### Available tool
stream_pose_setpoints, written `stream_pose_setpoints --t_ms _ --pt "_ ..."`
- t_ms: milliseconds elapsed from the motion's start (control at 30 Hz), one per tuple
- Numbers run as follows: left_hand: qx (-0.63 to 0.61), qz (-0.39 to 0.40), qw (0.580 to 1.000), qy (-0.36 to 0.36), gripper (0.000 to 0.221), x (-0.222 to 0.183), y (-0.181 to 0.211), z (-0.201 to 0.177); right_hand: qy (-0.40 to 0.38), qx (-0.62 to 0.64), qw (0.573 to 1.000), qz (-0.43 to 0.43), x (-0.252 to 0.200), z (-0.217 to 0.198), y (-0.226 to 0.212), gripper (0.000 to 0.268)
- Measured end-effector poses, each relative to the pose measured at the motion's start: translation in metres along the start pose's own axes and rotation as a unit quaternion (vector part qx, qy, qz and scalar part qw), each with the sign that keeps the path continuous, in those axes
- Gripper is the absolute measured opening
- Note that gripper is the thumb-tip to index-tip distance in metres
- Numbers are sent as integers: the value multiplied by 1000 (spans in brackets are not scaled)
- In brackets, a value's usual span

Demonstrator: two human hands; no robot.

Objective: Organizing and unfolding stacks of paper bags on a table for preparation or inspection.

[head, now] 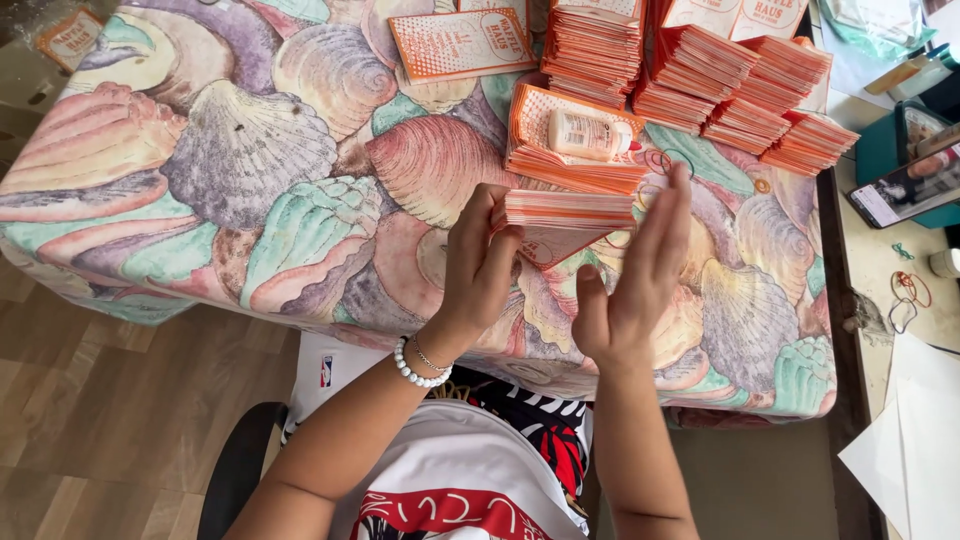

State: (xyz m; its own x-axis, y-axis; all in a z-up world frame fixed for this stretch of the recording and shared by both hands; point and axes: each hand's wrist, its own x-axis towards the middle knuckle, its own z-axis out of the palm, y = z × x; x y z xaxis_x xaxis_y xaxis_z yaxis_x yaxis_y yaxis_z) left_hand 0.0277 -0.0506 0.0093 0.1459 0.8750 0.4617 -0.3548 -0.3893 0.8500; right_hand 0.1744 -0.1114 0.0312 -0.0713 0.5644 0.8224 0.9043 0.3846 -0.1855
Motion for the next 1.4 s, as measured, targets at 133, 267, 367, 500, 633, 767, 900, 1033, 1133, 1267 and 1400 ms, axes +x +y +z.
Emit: stream_pose_setpoints --t_ms 133,267,367,500,633,767,900,1033,1133,1267,1400 --pt "11 -6 1000 0 11 -1 -5 3 -110 -109 986 -65 37 -8 -25 48" --pt "34 -4 999 10 14 3 -12 5 -117 -78 986 -89 43 -3 -12 39" --pt "85 50 995 4 26 2 -5 3 -112 -61 988 -89 41 -1 -7 35" --pt "253 243 936 -41 61 19 18 -9 -99 -42 989 -100 41 3 -1 33" --pt "332 293 888 -120 43 42 11 -24 -96 -39 990 -98 41 3 3 29" --pt "338 306 878 -144 27 46 16 -30 -87 20 993 -82 38 2 14 25" --pt "292 302 899 -120 12 42 13 -30 -85 67 992 -67 37 2 17 24" --pt "258 289 915 -108 5 41 10 -31 -95 84 991 -50 41 -7 26 24" --pt "254 281 920 -95 4 43 9 -34 -109 141 984 1 41 -13 40 18" --pt "238 314 915 -86 6 33 1 -35 -55 242 968 21 39 -12 42 8" --pt "254 300 915 -94 7 4 2 -47 -21 314 949 30 28 -23 27 6"
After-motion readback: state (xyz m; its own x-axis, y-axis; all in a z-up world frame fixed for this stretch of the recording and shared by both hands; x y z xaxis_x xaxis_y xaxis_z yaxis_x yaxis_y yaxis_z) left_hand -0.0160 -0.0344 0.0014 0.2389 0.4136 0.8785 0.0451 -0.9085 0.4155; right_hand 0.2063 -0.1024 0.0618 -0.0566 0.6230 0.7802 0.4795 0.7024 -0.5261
